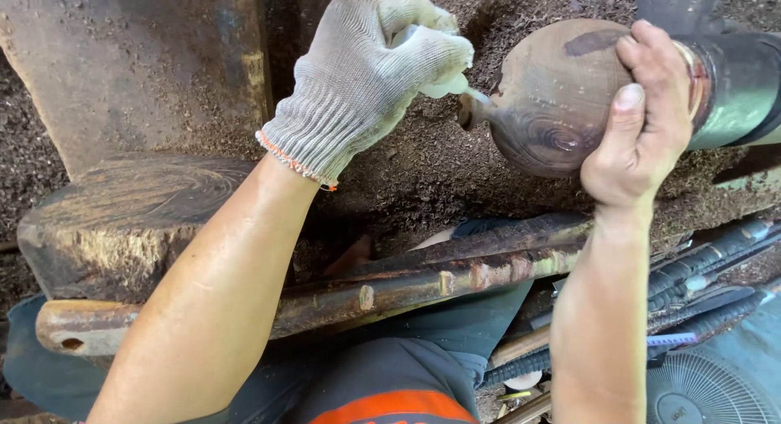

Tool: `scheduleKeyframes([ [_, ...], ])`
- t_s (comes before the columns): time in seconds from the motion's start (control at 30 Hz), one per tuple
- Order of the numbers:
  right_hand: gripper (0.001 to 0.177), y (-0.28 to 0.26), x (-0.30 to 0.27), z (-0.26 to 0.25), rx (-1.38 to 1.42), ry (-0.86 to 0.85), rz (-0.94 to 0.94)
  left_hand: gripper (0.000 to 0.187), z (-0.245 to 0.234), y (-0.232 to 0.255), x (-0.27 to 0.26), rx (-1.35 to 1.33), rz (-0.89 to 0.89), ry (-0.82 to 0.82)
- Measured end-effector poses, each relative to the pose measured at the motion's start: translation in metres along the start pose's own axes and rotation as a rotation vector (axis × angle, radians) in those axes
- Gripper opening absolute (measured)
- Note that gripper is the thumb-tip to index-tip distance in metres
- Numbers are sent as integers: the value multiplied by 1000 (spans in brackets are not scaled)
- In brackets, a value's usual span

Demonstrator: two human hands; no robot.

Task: Applying glue or resin to a wooden bowl mounted on a lathe.

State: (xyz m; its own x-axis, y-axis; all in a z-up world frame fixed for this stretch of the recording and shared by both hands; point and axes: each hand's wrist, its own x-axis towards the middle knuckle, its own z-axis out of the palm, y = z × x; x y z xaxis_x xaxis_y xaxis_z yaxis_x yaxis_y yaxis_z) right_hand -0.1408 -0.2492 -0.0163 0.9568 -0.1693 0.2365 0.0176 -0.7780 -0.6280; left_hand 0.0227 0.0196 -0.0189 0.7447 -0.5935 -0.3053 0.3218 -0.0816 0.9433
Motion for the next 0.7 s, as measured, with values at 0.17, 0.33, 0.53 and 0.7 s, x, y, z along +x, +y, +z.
scheduleKeyframes([
  [0.17,32,-6,18,-7,-44,-82,-90,25,4,4,-3,66,-2,-88],
  [0.33,27,3,46,-10,11,-213,113,28,22,16,-13,56,34,-89],
  [0.53,30,33,58,-2,268,-222,305,38,41,18,-34,126,235,-92],
  [0.7,37,57,48,-11,510,-67,350,40,42,21,-31,214,246,-58],
])
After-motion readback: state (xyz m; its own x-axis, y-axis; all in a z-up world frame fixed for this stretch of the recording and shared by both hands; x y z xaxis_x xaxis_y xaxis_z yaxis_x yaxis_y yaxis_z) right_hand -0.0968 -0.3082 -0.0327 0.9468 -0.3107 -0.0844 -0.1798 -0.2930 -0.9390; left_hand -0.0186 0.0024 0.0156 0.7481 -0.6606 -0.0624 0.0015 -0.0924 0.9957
